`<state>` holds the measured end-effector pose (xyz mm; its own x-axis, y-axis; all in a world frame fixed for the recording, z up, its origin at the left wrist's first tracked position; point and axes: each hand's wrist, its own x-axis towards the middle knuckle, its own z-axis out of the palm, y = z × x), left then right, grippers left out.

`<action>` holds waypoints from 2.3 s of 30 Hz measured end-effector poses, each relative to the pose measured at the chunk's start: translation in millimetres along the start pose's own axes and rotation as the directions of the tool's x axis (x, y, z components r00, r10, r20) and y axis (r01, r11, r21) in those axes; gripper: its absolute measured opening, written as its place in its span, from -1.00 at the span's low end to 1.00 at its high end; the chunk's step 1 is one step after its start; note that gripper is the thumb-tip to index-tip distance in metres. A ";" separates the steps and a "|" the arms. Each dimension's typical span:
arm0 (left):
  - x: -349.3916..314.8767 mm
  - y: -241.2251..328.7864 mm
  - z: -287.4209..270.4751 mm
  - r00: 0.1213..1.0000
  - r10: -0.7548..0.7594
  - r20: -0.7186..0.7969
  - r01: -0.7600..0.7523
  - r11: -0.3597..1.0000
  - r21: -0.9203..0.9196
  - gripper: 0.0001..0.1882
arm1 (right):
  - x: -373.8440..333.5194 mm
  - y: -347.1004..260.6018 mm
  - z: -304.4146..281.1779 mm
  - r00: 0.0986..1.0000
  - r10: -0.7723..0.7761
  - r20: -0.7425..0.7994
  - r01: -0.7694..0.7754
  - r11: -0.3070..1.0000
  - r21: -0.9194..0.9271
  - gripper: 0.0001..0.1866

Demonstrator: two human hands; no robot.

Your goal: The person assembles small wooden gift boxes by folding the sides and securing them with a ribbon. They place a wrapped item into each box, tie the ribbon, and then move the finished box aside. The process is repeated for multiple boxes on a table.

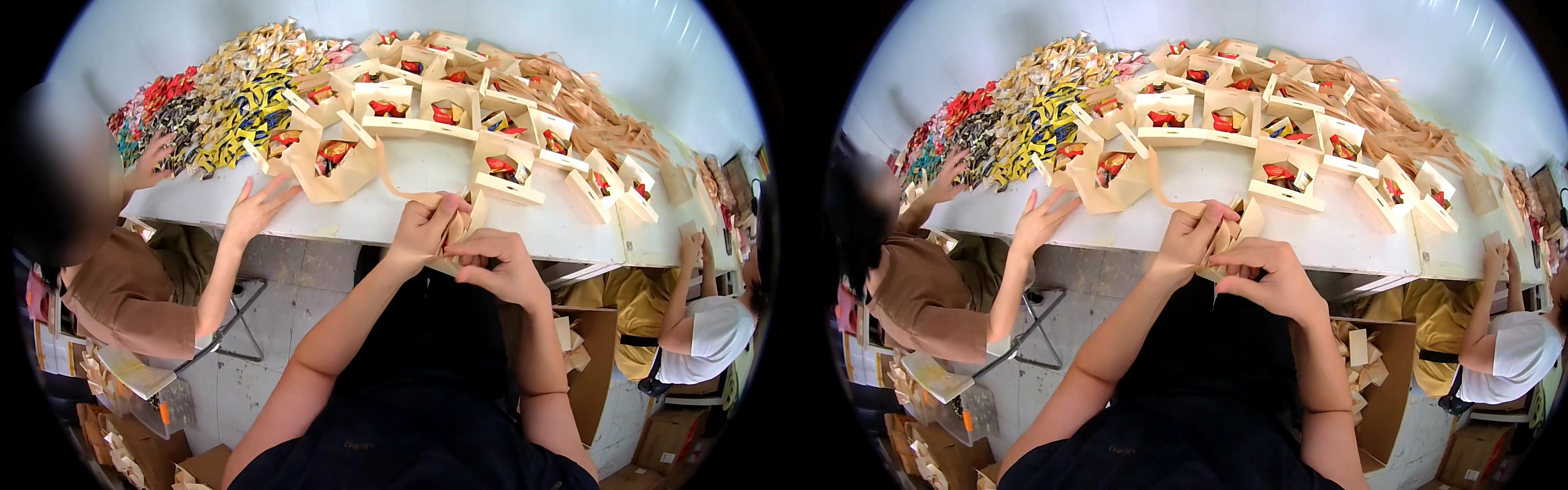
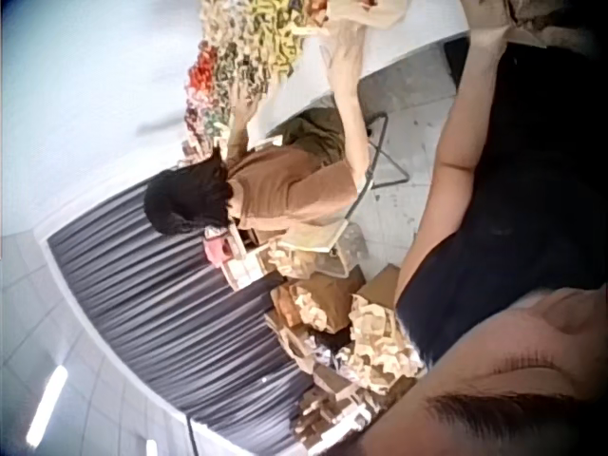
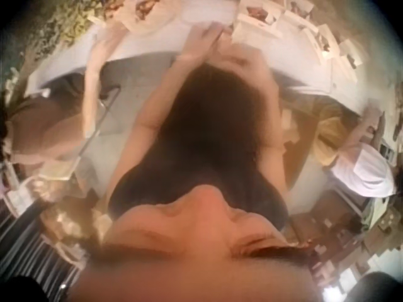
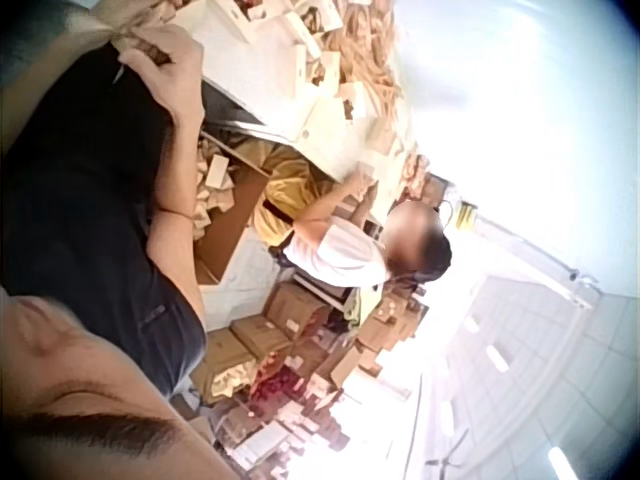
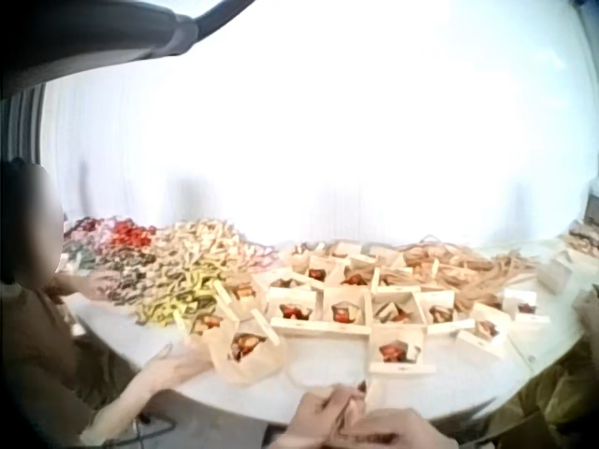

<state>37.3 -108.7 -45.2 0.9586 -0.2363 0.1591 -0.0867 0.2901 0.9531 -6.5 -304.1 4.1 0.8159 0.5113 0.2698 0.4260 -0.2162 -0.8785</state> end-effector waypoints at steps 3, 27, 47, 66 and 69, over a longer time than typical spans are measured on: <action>-0.1 -7.3 -2.7 0.996 0.080 0.029 -0.082 0.995 0.062 -0.59 | 4.8 22.1 3.1 0.958 0.089 -0.273 -0.029 0.975 0.219 -0.68; -46.4 12.9 15.1 0.953 0.264 -0.149 -0.208 0.927 0.311 -0.53 | 28.5 20.8 22.6 0.877 0.327 -0.353 -0.298 0.945 0.136 -0.82; -41.5 7.7 10.5 0.914 0.377 -0.147 -0.250 0.811 0.529 -0.59 | 33.1 40.7 36.3 0.864 0.226 -0.450 -0.143 0.967 0.213 -0.76; -36.8 0.4 -5.9 0.929 0.370 -0.006 -0.304 0.772 0.559 -0.60 | 16.9 17.6 9.4 0.921 0.390 0.007 -0.261 0.603 0.754 -0.80; -36.8 1.3 -0.1 0.913 0.400 0.078 -0.342 0.650 0.678 -0.57 | 16.8 31.9 16.7 0.929 0.359 -0.089 -0.137 0.559 0.818 -0.81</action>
<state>1.9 -99.5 -49.9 0.8198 -0.1720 0.5462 -0.5685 -0.3596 0.7400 14.2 -288.5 -26.0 0.9459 0.3231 -0.0297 -0.1938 0.4892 -0.8504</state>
